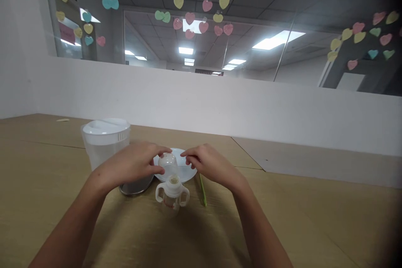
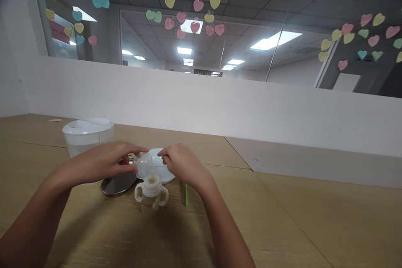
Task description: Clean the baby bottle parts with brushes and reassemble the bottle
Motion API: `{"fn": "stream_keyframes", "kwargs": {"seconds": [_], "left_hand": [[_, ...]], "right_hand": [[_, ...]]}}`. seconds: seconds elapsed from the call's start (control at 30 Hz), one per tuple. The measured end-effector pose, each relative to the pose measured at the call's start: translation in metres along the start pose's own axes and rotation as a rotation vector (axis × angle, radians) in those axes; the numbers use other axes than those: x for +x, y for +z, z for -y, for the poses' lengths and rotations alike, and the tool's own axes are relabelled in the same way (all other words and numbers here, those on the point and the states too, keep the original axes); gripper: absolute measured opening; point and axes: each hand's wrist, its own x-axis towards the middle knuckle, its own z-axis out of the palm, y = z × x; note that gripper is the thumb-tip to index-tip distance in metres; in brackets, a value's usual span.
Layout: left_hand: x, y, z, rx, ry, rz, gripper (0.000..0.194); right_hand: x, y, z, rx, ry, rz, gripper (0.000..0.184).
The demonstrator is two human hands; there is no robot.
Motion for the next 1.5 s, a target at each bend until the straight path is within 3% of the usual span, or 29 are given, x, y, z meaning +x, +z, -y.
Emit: {"fn": "stream_keyframes", "kwargs": {"seconds": [0.13, 0.27, 0.5, 0.83, 1.1, 1.3, 1.5], "left_hand": [[0.004, 0.008, -0.005, 0.005, 0.106, 0.047, 0.032], [0.012, 0.021, -0.006, 0.059, 0.107, 0.094, 0.031], [0.021, 0.033, -0.006, 0.106, 0.122, 0.11, 0.041], [0.031, 0.042, 0.003, 0.002, 0.109, 0.137, 0.042], [0.037, 0.041, 0.011, -0.162, 0.053, 0.233, 0.045], [0.039, 0.037, 0.015, -0.291, -0.001, 0.334, 0.051], [0.041, 0.038, 0.012, -0.234, 0.008, 0.312, 0.05]], "right_hand": [[-0.006, -0.003, 0.003, 0.015, -0.055, 0.037, 0.038], [-0.005, 0.005, 0.002, -0.037, -0.024, 0.144, 0.027], [0.002, 0.015, 0.001, -0.157, 0.037, 0.219, 0.018], [0.007, 0.024, 0.005, -0.253, 0.034, 0.192, 0.016], [0.007, 0.022, 0.006, -0.257, 0.07, 0.223, 0.011], [0.009, 0.018, 0.007, -0.127, 0.134, 0.294, 0.016], [0.01, 0.017, 0.006, -0.071, 0.144, 0.301, 0.016]]}}
